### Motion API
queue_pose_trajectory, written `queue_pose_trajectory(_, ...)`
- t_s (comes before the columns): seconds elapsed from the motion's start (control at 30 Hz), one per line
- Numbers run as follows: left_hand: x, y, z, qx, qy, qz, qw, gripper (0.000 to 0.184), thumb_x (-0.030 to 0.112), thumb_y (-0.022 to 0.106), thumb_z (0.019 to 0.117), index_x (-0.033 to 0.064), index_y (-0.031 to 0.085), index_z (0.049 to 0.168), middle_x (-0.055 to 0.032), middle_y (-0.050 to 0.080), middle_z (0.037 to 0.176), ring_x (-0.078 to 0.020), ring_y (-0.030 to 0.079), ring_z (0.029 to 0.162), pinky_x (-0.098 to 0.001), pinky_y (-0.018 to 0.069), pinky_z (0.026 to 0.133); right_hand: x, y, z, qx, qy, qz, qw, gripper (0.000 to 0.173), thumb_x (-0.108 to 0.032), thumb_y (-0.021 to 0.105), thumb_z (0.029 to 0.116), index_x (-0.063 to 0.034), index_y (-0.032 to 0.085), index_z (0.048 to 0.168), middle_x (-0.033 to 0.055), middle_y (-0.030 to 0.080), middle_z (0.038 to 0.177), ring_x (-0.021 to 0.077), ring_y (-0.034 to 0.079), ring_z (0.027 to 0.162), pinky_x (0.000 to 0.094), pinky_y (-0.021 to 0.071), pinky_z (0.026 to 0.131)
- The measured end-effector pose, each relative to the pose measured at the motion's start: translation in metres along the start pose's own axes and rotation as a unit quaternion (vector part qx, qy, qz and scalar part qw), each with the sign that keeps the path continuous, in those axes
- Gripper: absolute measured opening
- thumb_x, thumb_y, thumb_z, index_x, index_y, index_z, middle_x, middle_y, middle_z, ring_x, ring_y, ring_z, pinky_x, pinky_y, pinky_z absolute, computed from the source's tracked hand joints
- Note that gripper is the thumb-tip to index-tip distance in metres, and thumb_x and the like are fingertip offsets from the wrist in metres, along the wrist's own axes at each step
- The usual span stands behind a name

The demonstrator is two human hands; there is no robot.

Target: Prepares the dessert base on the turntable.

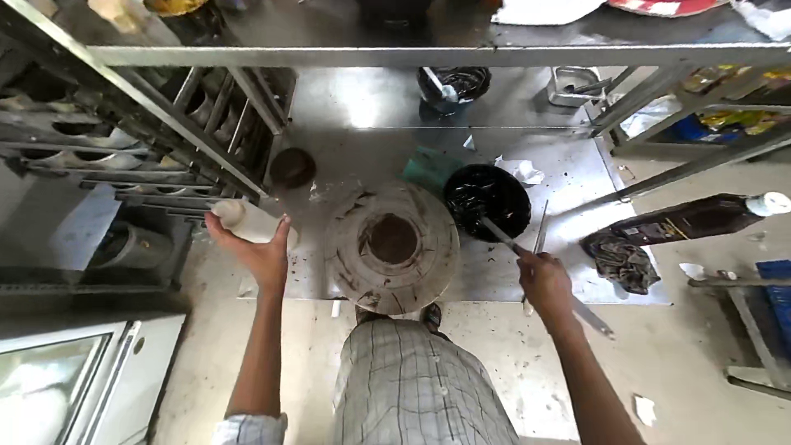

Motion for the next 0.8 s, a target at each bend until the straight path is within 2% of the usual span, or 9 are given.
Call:
queue_pose_trajectory(0.07, -0.02, 0.006, 0.007, 0.022, 0.019, 0.015, 0.999, 0.135, 0.033, 0.098, 0.0638, -0.0065, 0.01, 0.159, -0.0287, 0.018, 0.164, -0.0335, 0.024, 0.153, -0.0428, 0.0282, 0.125, 0.017, 0.018, -0.033, 0.049, -0.005, -0.016, 0.999, 0.031, -0.012, 0.058, 0.1014, -0.0116, 0.07, 0.129, 0.0262, 0.068, 0.107, 0.0485, 0.065, 0.101, 0.0656, 0.0537, 0.083)
queue_pose_trajectory(0.2, -0.035, 0.003, 0.027, 0.084, -0.003, 0.056, 0.995, 0.137, 0.036, 0.097, 0.0638, -0.0111, 0.008, 0.157, -0.0335, 0.017, 0.163, -0.0384, 0.022, 0.153, -0.0447, 0.0235, 0.125, 0.061, 0.009, -0.085, 0.078, -0.016, -0.011, 0.997, 0.032, -0.013, 0.061, 0.0988, -0.0161, 0.073, 0.128, 0.0217, 0.071, 0.103, 0.0437, 0.069, 0.096, 0.0631, 0.0554, 0.081)
queue_pose_trajectory(0.3, -0.066, 0.009, 0.046, 0.002, -0.085, -0.017, 0.996, 0.147, 0.023, 0.1, 0.0589, -0.0029, -0.004, 0.159, -0.0274, 0.028, 0.16, -0.0249, 0.041, 0.146, -0.0347, 0.0375, 0.12, 0.071, -0.014, -0.1, 0.09, -0.006, 0.036, 0.995, 0.025, -0.016, 0.063, 0.096, -0.009, 0.077, 0.115, 0.0181, 0.072, 0.094, 0.0363, 0.069, 0.081, 0.0575, 0.0557, 0.071)
queue_pose_trajectory(0.4, -0.088, 0.027, 0.043, -0.087, -0.173, -0.011, 0.981, 0.132, 0.018, 0.097, 0.0636, 0.004, 0.009, 0.161, -0.0212, 0.037, 0.157, -0.0237, 0.046, 0.142, -0.0386, 0.0403, 0.118, 0.054, -0.022, -0.084, 0.12, 0.007, 0.113, 0.986, 0.029, -0.015, 0.064, 0.0957, -0.0085, 0.075, 0.121, 0.0135, 0.072, 0.093, 0.0255, 0.065, 0.071, 0.048, 0.0556, 0.065)
queue_pose_trajectory(0.5, -0.085, 0.042, 0.05, -0.159, -0.236, 0.076, 0.956, 0.102, 0.025, 0.094, 0.0724, 0.001, 0.035, 0.153, -0.0258, 0.055, 0.141, -0.0354, 0.055, 0.13, -0.0536, 0.0438, 0.111, 0.037, 0.014, -0.052, 0.129, 0.009, 0.132, 0.983, 0.029, -0.012, 0.067, 0.097, -0.0085, 0.073, 0.125, 0.0191, 0.07, 0.102, 0.0336, 0.069, 0.083, 0.0548, 0.0579, 0.073)
queue_pose_trajectory(0.57, -0.041, 0.047, 0.06, -0.235, -0.161, 0.142, 0.948, 0.096, 0.025, 0.093, 0.0733, 0.0022, 0.04, 0.15, -0.028, 0.059, 0.135, -0.0419, 0.059, 0.124, -0.0623, 0.0469, 0.105, 0.041, 0.045, -0.044, 0.102, 0.03, 0.152, 0.983, 0.03, -0.013, 0.066, 0.0984, -0.0116, 0.072, 0.127, 0.0187, 0.07, 0.109, 0.0353, 0.069, 0.091, 0.0574, 0.0573, 0.08)
queue_pose_trajectory(0.63, 0.041, 0.048, 0.072, -0.328, -0.002, 0.228, 0.917, 0.09, 0.023, 0.094, 0.0727, 0.0001, 0.046, 0.146, -0.0289, 0.058, 0.134, -0.0454, 0.059, 0.122, -0.0659, 0.0477, 0.102, 0.043, 0.054, -0.041, 0.112, 0.045, 0.189, 0.974, 0.029, -0.012, 0.066, 0.0968, -0.0105, 0.073, 0.125, 0.0182, 0.071, 0.105, 0.0323, 0.068, 0.079, 0.0561, 0.0568, 0.071)
queue_pose_trajectory(0.73, 0.15, 0.038, 0.053, -0.431, 0.266, 0.384, 0.772, 0.074, 0.017, 0.091, 0.0717, 0.0084, 0.059, 0.138, -0.0195, 0.062, 0.135, -0.0421, 0.058, 0.125, -0.0617, 0.0468, 0.102, 0.047, 0.055, -0.059, 0.12, 0.062, 0.216, 0.967, 0.028, -0.014, 0.068, 0.0957, -0.0083, 0.074, 0.123, 0.0183, 0.068, 0.092, 0.0304, 0.062, 0.067, 0.0538, 0.0526, 0.061)
queue_pose_trajectory(0.8, 0.186, 0.035, 0.037, -0.455, 0.367, 0.451, 0.674, 0.063, 0.001, 0.083, 0.0744, 0.0122, 0.064, 0.134, -0.0172, 0.064, 0.132, -0.0416, 0.06, 0.121, -0.0602, 0.0453, 0.101, 0.05, 0.056, -0.06, 0.123, 0.053, 0.223, 0.965, 0.028, -0.015, 0.068, 0.0957, -0.0083, 0.073, 0.123, 0.0177, 0.067, 0.09, 0.0296, 0.06, 0.064, 0.0525, 0.0507, 0.059)
Point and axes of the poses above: each hand's wrist, its own z-axis towards the middle knuckle, its own y-axis out of the palm, x = y × z, the point moved 4 cm from there along z, towards the middle knuckle
